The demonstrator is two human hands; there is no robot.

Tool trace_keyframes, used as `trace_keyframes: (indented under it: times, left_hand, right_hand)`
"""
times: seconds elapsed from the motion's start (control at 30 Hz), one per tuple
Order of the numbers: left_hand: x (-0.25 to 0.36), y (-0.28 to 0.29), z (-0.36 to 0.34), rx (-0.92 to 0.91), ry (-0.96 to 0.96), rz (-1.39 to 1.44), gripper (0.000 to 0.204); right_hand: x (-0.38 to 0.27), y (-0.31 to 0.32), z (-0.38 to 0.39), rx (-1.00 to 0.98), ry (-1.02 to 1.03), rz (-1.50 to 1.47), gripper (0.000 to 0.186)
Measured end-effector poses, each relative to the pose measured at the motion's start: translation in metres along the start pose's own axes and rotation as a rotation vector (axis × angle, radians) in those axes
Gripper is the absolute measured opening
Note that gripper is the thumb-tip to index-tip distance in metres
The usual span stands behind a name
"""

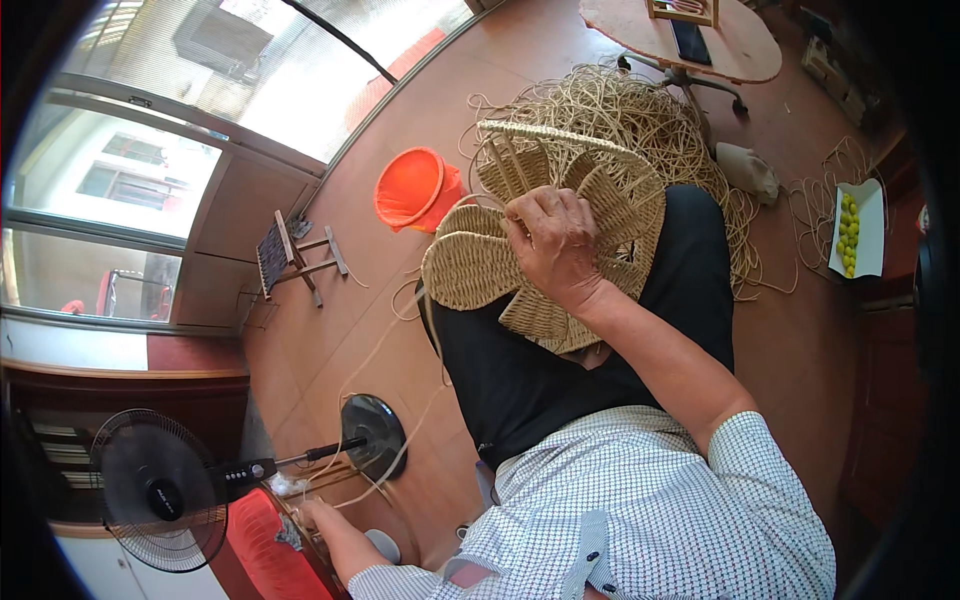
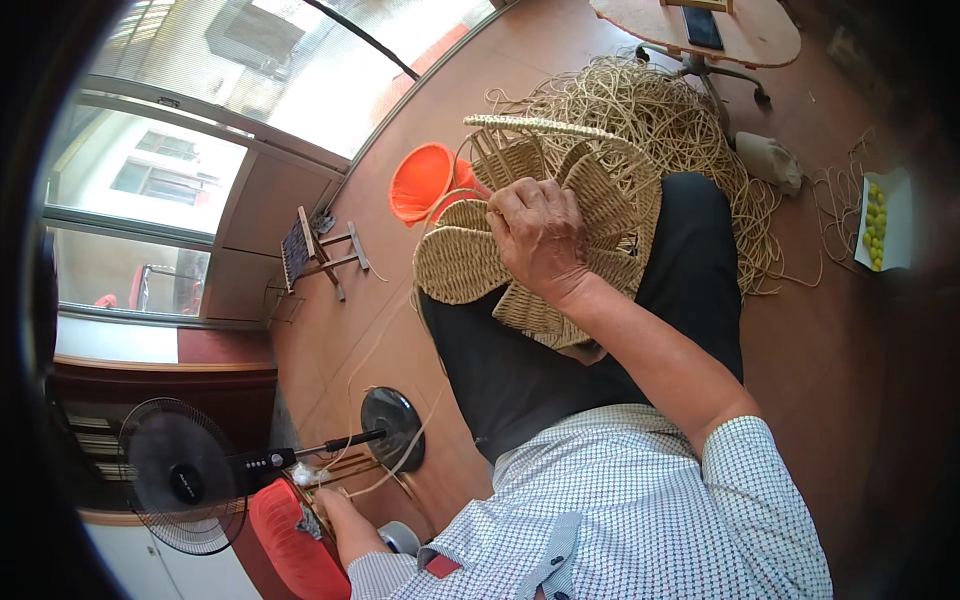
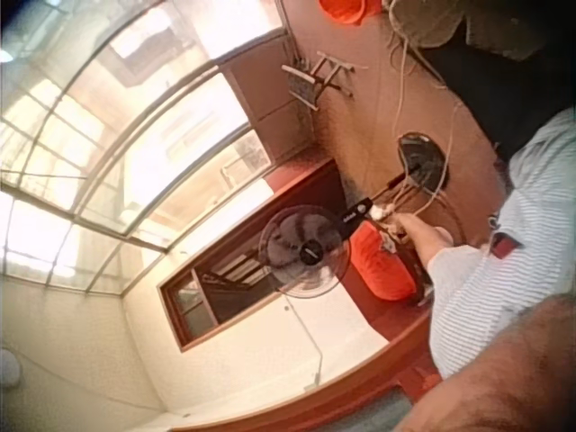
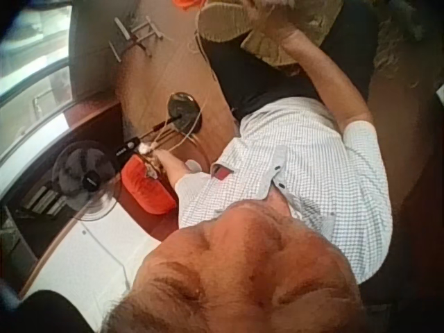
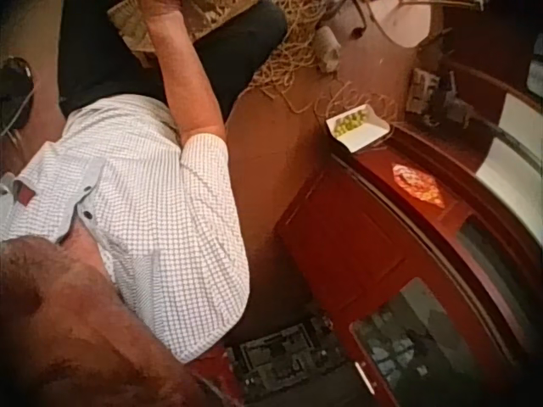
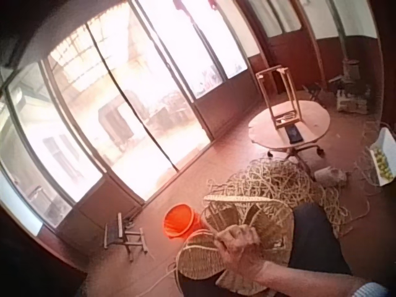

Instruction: Manually weave a flower-shaped decorative straw basket using dried fibers.

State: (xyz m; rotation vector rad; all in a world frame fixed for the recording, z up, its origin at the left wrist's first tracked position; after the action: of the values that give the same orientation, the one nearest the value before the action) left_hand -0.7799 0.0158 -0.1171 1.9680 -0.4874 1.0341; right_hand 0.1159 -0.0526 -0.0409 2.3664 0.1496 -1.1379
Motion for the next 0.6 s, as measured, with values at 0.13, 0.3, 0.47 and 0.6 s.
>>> trace_keyframes:
  times: [0.13,0.3,0.47,0.6]
  left_hand:
    - [0.046,-0.058,0.055,-0.218,-0.130,-0.510,0.033]
    - [0.276,-0.274,0.199,-0.670,-0.113,0.300,0.027]
    - [0.499,-0.364,0.335,-1.057,-0.299,0.625,0.045]
    - [0.538,-0.432,0.315,-0.987,-0.441,0.599,0.057]
  right_hand:
    - [-0.013,-0.010,0.005,-0.029,0.052,0.016,0.015]
    - [-0.006,-0.007,0.006,-0.101,0.055,0.042,0.011]
    - [-0.011,-0.011,0.002,-0.191,0.043,0.075,0.013]
    - [-0.011,-0.015,0.002,-0.242,0.000,0.101,0.014]
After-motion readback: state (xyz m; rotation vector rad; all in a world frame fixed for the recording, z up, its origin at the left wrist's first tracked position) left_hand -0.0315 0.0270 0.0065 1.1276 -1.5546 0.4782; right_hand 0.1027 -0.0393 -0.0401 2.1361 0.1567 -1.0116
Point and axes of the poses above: each hand's wrist, its own z-axis away from the middle knuckle, its own y-axis out of the back of the hand, x = y × z, the point moved 5 cm from there along -z, towards the middle knuckle, and after that the axes turned 15 degrees about -y, right-handed, at the moved point
